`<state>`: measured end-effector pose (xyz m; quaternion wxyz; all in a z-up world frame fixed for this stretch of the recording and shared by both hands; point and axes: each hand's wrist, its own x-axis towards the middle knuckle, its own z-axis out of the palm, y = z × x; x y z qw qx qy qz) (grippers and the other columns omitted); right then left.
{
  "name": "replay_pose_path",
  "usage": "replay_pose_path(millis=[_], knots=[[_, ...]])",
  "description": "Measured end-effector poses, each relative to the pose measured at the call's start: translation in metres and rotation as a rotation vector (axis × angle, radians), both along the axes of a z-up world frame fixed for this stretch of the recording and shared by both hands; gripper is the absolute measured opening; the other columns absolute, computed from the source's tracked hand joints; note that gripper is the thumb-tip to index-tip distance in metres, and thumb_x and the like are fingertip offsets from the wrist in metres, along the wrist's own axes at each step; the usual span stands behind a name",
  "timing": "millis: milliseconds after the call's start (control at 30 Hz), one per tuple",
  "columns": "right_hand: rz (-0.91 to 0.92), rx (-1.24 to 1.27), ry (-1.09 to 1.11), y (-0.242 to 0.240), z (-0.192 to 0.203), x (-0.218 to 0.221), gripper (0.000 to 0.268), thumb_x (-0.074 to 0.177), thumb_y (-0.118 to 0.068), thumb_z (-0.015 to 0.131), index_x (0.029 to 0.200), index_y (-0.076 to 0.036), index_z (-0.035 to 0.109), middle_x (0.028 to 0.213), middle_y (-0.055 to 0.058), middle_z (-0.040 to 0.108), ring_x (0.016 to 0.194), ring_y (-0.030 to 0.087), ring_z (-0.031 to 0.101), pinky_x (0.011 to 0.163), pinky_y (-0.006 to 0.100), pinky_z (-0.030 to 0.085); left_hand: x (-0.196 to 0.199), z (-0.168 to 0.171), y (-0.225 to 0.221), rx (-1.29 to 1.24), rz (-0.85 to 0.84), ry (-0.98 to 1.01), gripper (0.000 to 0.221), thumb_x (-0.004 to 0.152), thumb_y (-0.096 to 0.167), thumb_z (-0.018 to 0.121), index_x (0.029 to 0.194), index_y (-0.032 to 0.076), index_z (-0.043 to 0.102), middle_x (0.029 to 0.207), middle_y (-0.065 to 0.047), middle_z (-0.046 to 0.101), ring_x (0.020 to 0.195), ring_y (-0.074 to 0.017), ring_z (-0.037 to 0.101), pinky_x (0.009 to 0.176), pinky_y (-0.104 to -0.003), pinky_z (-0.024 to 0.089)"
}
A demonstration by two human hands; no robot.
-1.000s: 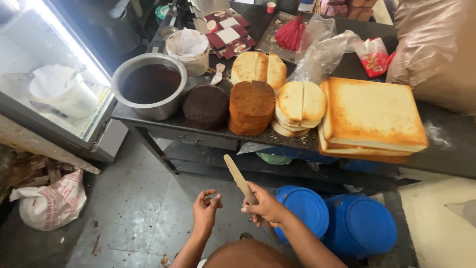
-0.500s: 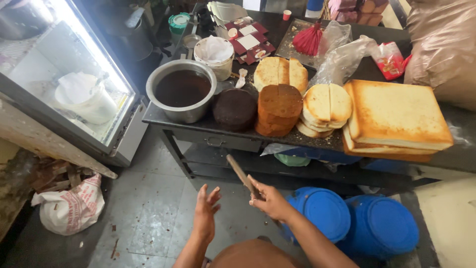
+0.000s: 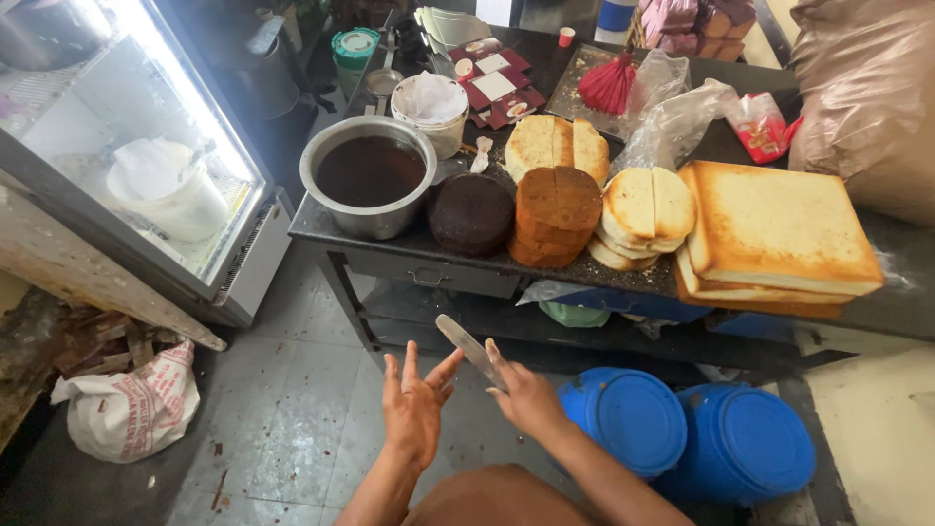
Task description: The person frosts a cake by applying a light brown cream to a square cake base using a metal spatula, smoothing the surface and sides.
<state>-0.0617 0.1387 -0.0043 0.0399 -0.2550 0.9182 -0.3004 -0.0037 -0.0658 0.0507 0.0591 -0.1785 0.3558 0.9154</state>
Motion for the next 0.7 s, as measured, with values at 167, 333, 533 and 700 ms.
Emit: replay_pose_path(millis=[167, 333, 533, 700], knots=[[0.141, -0.308, 0.202, -0.002, 0.039, 0.01, 0.091, 0.088, -0.017, 0.078, 0.164, -0.022, 0.027, 0.117, 0.023, 0.066, 0.097, 0.041, 0.069, 0.077, 0.045, 0.057, -0.004, -0.039, 0.001, -0.29, 0.095, 0.021, 0.098, 0.089, 0.074, 0.03, 0.163, 0.022, -0.007, 0.163, -0.022, 0.034, 0.154, -0.0317, 0.026, 0.121, -0.051, 0.012], [0.157, -0.331, -0.833, 0.007, 0.072, 0.012, 0.088, 0.089, -0.02, 0.074, 0.163, -0.024, 0.027, 0.096, 0.001, 0.068, 0.061, 0.009, 0.06, 0.053, 0.027, 0.053, -0.011, -0.068, 0.008, -0.725, 0.186, 0.237, 0.12, 0.082, 0.077, 0.057, 0.164, 0.019, -0.009, 0.164, -0.02, 0.03, 0.153, -0.035, 0.029, 0.12, -0.051, 0.027], [0.256, -0.592, -1.135, 0.022, 0.068, 0.003, 0.085, 0.088, -0.015, 0.076, 0.163, -0.013, 0.035, 0.093, 0.002, 0.064, 0.055, 0.005, 0.053, 0.047, 0.021, 0.045, -0.02, -0.058, 0.016, -1.101, 0.358, 0.309, 0.137, 0.071, 0.08, 0.069, 0.167, 0.015, -0.005, 0.168, -0.021, 0.027, 0.156, -0.0378, 0.026, 0.124, -0.052, 0.023], [0.248, -0.532, -1.144, 0.034, 0.071, 0.006, 0.085, 0.086, -0.013, 0.075, 0.162, -0.012, 0.036, 0.094, 0.0, 0.065, 0.054, 0.003, 0.049, 0.045, 0.02, 0.043, -0.014, -0.058, 0.027, -1.091, 0.368, 0.281, 0.137, 0.069, 0.081, 0.071, 0.166, 0.016, -0.002, 0.168, -0.022, 0.027, 0.156, -0.039, 0.026, 0.123, -0.053, 0.025]])
